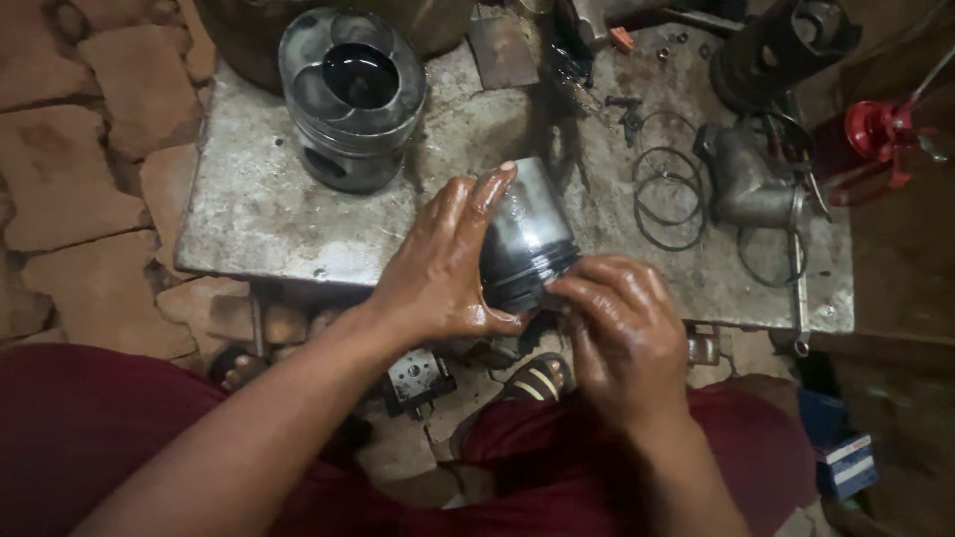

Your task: The person installs metal rings onto an engine piston by hand and cleans the piston assembly in a bucket of liquid.

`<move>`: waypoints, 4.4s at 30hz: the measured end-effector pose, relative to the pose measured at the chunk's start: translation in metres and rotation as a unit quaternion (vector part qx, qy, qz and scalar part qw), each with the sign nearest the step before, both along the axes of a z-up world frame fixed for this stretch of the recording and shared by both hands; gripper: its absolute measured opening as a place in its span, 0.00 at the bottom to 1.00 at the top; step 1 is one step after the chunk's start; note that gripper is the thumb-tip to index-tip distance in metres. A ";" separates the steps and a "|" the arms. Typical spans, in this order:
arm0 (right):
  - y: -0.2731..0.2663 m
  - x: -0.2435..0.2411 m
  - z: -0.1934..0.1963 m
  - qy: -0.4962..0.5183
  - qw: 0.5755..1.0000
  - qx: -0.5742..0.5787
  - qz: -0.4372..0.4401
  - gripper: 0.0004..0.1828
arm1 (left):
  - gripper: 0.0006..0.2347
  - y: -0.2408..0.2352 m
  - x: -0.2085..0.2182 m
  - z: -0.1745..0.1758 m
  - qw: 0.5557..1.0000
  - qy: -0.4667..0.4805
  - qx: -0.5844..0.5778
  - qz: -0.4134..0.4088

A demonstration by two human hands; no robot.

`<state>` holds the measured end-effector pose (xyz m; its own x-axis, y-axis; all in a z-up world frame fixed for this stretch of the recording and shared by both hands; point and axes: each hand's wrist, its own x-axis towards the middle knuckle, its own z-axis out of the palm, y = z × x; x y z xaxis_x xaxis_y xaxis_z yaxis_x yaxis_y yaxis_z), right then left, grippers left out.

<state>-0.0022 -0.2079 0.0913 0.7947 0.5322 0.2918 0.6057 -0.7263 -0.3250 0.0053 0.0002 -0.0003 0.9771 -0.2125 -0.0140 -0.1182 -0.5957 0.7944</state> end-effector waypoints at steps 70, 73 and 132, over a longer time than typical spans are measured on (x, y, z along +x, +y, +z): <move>0.021 -0.010 -0.002 0.067 0.982 0.121 -0.128 0.13 | 0.63 -0.001 -0.001 -0.001 0.998 -0.065 -0.007 0.009; 0.023 -0.007 -0.004 -0.008 0.994 0.089 -0.065 0.13 | 0.64 -0.001 0.005 -0.002 0.996 -0.088 -0.007 0.016; 0.025 -0.020 -0.037 -0.043 0.969 0.215 -0.118 0.06 | 0.60 -0.004 -0.004 0.003 0.987 -0.148 -0.056 0.028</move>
<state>-0.0219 -0.1829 0.0546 0.8430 0.1528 0.5157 0.4764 -0.6570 -0.5843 0.0012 -0.0036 0.0027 0.9452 -0.1423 0.2939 -0.3241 -0.5183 0.7914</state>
